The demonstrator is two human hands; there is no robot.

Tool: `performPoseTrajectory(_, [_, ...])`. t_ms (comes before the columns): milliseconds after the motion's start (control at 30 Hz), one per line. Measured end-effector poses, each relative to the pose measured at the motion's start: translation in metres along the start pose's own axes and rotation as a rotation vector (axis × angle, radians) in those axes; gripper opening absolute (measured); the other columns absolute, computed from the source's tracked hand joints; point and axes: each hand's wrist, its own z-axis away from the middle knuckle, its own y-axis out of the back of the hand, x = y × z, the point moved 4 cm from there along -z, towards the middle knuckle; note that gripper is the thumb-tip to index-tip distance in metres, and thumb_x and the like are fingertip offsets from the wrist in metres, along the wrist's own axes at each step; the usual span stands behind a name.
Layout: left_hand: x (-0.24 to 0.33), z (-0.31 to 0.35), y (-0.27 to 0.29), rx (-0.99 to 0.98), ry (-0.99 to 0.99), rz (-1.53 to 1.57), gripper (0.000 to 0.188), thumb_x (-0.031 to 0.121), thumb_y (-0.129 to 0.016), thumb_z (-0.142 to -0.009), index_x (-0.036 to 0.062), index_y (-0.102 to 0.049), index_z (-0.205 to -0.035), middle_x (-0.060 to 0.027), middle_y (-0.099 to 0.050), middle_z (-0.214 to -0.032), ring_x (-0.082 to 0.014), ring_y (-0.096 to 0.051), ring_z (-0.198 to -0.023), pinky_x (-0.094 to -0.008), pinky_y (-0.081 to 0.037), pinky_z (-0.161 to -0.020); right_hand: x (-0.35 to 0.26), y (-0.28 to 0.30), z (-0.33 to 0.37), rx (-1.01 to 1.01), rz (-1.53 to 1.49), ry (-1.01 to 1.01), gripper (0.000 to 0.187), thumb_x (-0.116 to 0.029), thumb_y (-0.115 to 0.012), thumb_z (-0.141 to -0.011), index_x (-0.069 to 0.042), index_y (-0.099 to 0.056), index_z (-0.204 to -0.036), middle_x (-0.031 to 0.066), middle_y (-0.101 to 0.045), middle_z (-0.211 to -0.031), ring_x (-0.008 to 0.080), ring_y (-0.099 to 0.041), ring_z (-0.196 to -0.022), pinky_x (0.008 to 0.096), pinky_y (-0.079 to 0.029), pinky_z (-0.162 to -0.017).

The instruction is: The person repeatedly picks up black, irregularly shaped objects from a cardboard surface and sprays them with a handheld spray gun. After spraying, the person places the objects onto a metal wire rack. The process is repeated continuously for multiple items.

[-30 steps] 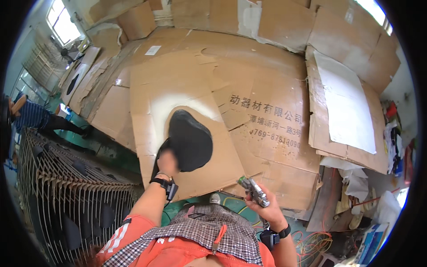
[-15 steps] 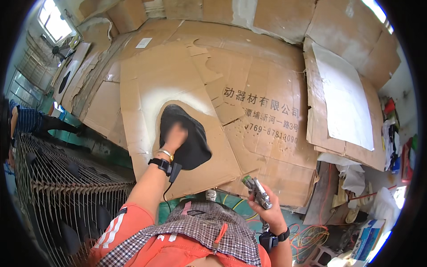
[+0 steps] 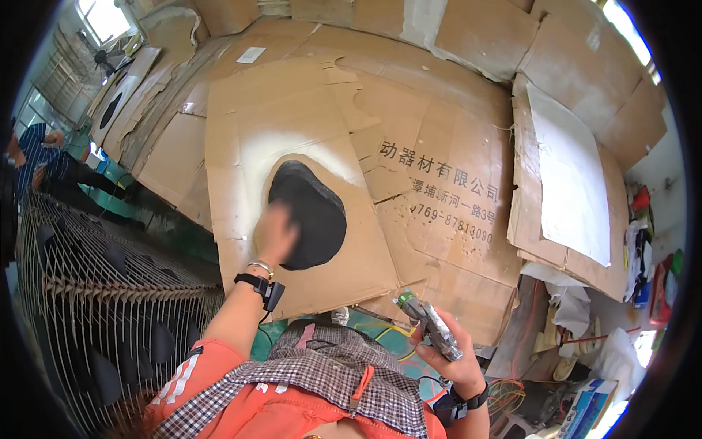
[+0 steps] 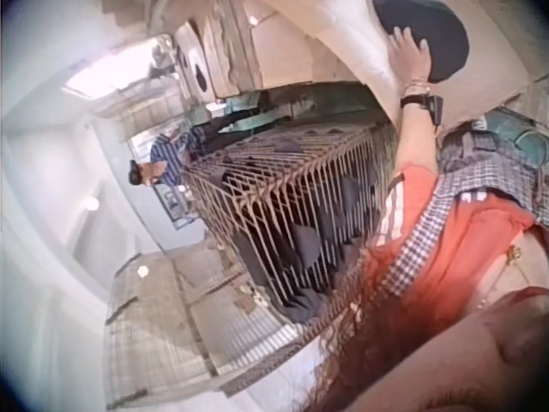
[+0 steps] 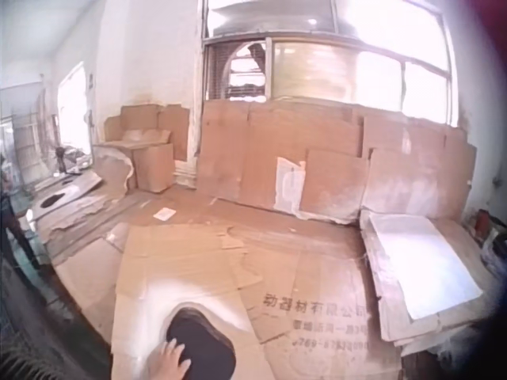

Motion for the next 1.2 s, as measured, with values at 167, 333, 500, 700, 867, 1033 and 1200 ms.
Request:
performPoseTrajectory(167, [-0.02,0.01,0.083,0.343,0.191,-0.013,0.04,0.012,-0.061,-0.084,0.0019,-0.051,-0.121,-0.0214,-0.048,-0.13,-0.04,-0.041,-0.123,-0.0473,-0.032,-0.106,0.004,-0.01,0.012,-0.088,-0.079,-0.11,0.061,0.003,-0.068,-0.077,-0.001,-0.046,-0.133,0.0081,-0.063,-0.092,0.0163,-0.062,-0.085,0.0314,-0.051,-0.077])
performPoseTrajectory(333, [-0.049,0.055,0.135,0.342,0.453,0.044,0.039,0.008,-0.061,-0.082,0.0002,-0.052,-0.12,-0.0175,-0.05,-0.128,-0.0353,-0.043,-0.121,-0.0442,-0.033,-0.105,-0.012,0.003,0.027,0.162,-0.063,-0.022,0.052,-0.007,-0.069,-0.076,0.001,-0.052,-0.125,0.0088,-0.063,-0.082,0.0161,-0.061,-0.075,0.0308,-0.049,-0.07])
performPoseTrajectory(500, [-0.033,0.069,0.151,0.354,0.509,0.081,0.038,0.008,-0.061,-0.08,0.0002,-0.054,-0.117,-0.017,-0.052,-0.124,-0.0347,-0.045,-0.118,-0.0427,-0.036,-0.103,-0.001,-0.007,0.054,-0.034,-0.068,-0.098,0.051,-0.004,-0.066,-0.075,0.003,-0.052,-0.124,0.0099,-0.064,-0.084,0.0169,-0.062,-0.078,0.0315,-0.05,-0.071])
performPoseTrajectory(700, [-0.022,0.069,0.134,0.348,0.454,0.146,0.033,0.008,-0.062,-0.079,0.001,-0.057,-0.111,-0.0157,-0.058,-0.115,-0.0338,-0.049,-0.113,-0.0414,-0.038,-0.1,0.0,-0.016,0.046,0.113,-0.108,-0.02,0.056,-0.009,-0.07,-0.071,0.003,-0.053,-0.123,0.011,-0.065,-0.083,0.0177,-0.063,-0.074,0.0314,-0.051,-0.07])
performPoseTrajectory(867, [-0.019,0.076,0.134,0.33,0.458,0.151,0.032,0.009,-0.063,-0.079,0.0012,-0.058,-0.11,-0.0151,-0.058,-0.115,-0.033,-0.048,-0.114,-0.0413,-0.037,-0.101,0.006,-0.01,0.07,0.12,-0.045,-0.043,0.053,-0.009,-0.07,-0.071,0.003,-0.055,-0.12,0.0104,-0.066,-0.081,0.0173,-0.063,-0.072,0.0302,-0.051,-0.067])
performPoseTrajectory(1033, [-0.023,0.08,0.13,0.331,0.498,0.192,0.028,0.009,-0.063,-0.079,0.0003,-0.06,-0.106,-0.015,-0.061,-0.11,-0.0317,-0.054,-0.107,-0.0401,-0.042,-0.095,0.002,0.001,0.089,0.258,-0.113,-0.006,0.053,-0.011,-0.072,-0.073,0.004,-0.054,-0.121,0.0119,-0.066,-0.082,0.0187,-0.064,-0.073,0.0315,-0.051,-0.068])
performPoseTrajectory(1200, [-0.029,0.073,0.095,0.258,0.599,0.447,0.023,0.01,-0.061,-0.08,0.0004,-0.063,-0.101,-0.0139,-0.067,-0.094,-0.0302,-0.064,-0.086,-0.0382,-0.051,-0.079,0.012,-0.016,0.083,0.151,-0.136,-0.058,0.053,-0.011,-0.072,-0.073,0.004,-0.055,-0.12,0.0124,-0.066,-0.082,0.0208,-0.064,-0.074,0.0322,-0.051,-0.069])
